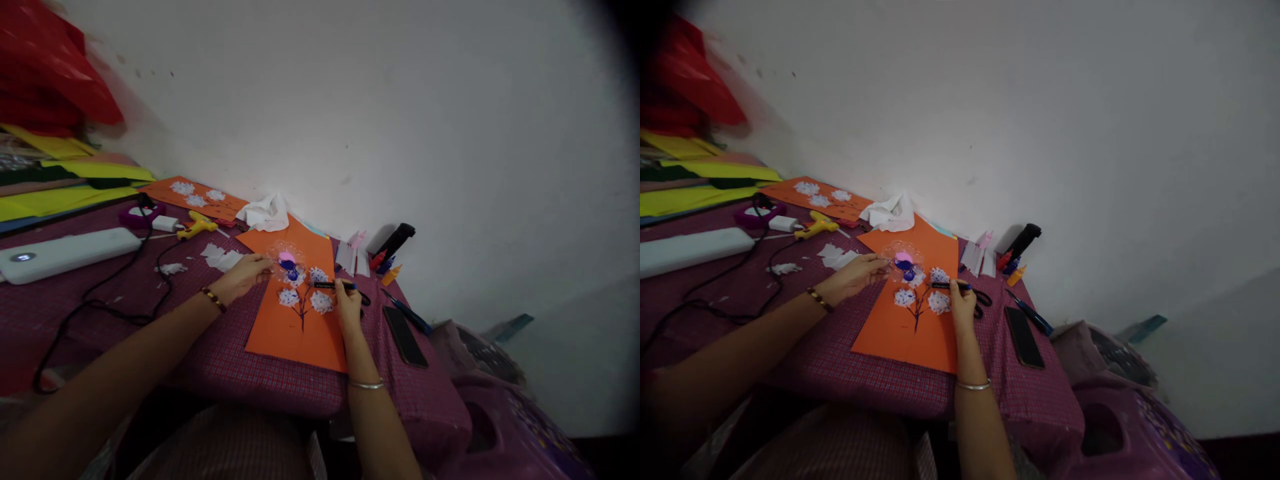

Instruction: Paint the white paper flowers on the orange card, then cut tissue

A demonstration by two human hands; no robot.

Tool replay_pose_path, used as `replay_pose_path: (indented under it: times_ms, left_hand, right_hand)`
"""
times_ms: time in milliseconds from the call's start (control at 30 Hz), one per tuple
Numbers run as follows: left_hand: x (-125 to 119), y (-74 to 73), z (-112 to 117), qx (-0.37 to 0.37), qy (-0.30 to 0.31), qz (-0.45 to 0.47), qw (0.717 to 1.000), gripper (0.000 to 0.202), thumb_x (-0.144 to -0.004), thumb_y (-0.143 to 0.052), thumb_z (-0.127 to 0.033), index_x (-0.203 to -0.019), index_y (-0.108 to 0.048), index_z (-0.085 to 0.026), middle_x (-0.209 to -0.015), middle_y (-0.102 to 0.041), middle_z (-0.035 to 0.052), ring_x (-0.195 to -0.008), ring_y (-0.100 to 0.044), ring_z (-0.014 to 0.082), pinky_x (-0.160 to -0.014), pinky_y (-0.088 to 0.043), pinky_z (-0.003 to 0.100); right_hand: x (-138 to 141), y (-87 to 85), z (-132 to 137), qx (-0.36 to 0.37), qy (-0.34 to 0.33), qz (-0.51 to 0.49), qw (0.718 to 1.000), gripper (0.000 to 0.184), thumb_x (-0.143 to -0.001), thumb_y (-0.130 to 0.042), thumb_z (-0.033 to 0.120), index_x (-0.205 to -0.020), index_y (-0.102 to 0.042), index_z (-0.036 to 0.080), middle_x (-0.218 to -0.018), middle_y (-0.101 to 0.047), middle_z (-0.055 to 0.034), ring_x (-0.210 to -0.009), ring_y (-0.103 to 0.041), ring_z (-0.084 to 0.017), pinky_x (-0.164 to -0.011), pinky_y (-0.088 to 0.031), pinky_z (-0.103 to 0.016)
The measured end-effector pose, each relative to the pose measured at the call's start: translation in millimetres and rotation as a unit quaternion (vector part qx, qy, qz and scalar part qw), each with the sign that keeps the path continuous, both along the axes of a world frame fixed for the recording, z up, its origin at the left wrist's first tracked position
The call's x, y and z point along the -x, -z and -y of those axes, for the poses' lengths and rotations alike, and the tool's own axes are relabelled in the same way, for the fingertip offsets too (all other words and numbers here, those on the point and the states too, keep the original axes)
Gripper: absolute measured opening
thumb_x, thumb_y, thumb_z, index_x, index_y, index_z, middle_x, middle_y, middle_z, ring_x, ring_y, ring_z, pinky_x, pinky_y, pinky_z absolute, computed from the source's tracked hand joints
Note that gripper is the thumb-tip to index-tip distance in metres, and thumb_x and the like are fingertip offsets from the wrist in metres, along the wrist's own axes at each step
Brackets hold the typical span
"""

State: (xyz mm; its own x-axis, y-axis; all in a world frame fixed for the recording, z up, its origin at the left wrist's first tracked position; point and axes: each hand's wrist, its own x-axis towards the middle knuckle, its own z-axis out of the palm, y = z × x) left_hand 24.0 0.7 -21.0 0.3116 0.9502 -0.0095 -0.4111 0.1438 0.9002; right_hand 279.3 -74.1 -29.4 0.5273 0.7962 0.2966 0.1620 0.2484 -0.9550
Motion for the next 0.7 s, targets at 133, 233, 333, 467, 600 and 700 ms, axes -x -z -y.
replay_pose_path:
  times_ms: [133, 233, 333, 467, 600, 700]
  left_hand:
    - [-0.3, -0.5, 0.1, 0.001, 0.002, -0.002, 1.0, 0.021, -0.062, -0.082, -0.024, -0.072, -0.067, -0.012, -0.071, -0.067, 0.0031, -0.065, -0.062, 0.0121, -0.066, -0.048, 0.024]
    - [-0.7, 0.2, -0.4, 0.002, 0.002, -0.002, 1.0, 0.019, -0.064, -0.081, -0.024, -0.071, -0.067, -0.013, -0.071, -0.067, 0.003, -0.065, -0.062, 0.0119, -0.067, -0.049, 0.024]
    - [-0.7, 0.7, -0.4, 0.003, 0.0, -0.003, 1.0, 0.017, -0.066, -0.079, -0.024, -0.071, -0.067, -0.014, -0.071, -0.067, 0.0026, -0.065, -0.062, 0.0117, -0.066, -0.049, 0.024]
    - [-0.3, 0.6, -0.2, 0.002, 0.003, -0.007, 1.0, 0.014, -0.067, -0.078, -0.024, -0.069, -0.067, -0.016, -0.071, -0.067, 0.0026, -0.066, -0.062, 0.0124, -0.067, -0.049, 0.024]
    - [-0.2, 0.4, -0.6, 0.001, 0.006, -0.008, 1.0, 0.013, -0.067, -0.078, -0.024, -0.071, -0.067, -0.016, -0.073, -0.068, 0.0029, -0.067, -0.062, 0.0125, -0.068, -0.049, 0.024]
    - [-0.3, 0.2, -0.6, 0.0, 0.007, -0.007, 1.0, 0.014, -0.067, -0.078, -0.024, -0.071, -0.067, -0.016, -0.074, -0.067, 0.0032, -0.068, -0.062, 0.0125, -0.07, -0.049, 0.025]
  right_hand:
    - [2.2, -0.4, -0.4, -0.001, 0.009, 0.01, 1.0, 0.044, -0.064, -0.072, 0.057, -0.076, -0.064, 0.016, -0.048, -0.051, 0.0064, -0.039, -0.039, -0.009, -0.038, -0.031, -0.023]
    - [1.4, 1.7, -1.9, -0.003, 0.013, 0.016, 1.0, 0.043, -0.064, -0.071, 0.056, -0.075, -0.064, 0.015, -0.049, -0.052, 0.0056, -0.04, -0.039, -0.009, -0.039, -0.031, -0.023]
    - [-0.3, 4.4, -3.8, -0.006, 0.014, 0.024, 1.0, 0.041, -0.065, -0.071, 0.055, -0.075, -0.065, 0.015, -0.049, -0.053, 0.0051, -0.041, -0.04, -0.01, -0.04, -0.032, -0.023]
    - [-1.6, 7.1, -5.8, -0.009, 0.011, 0.031, 0.999, 0.039, -0.065, -0.071, 0.052, -0.076, -0.065, 0.015, -0.049, -0.053, 0.0048, -0.042, -0.042, -0.011, -0.041, -0.033, -0.024]
    - [-1.4, 7.8, -6.2, -0.015, 0.008, 0.04, 0.999, 0.036, -0.067, -0.07, 0.051, -0.075, -0.066, 0.017, -0.05, -0.054, 0.0042, -0.044, -0.045, -0.012, -0.042, -0.035, -0.024]
    - [-1.0, 7.3, -6.0, -0.02, 0.008, 0.048, 0.999, 0.034, -0.068, -0.07, 0.051, -0.074, -0.066, 0.017, -0.052, -0.057, 0.0029, -0.049, -0.051, -0.014, -0.044, -0.039, -0.024]
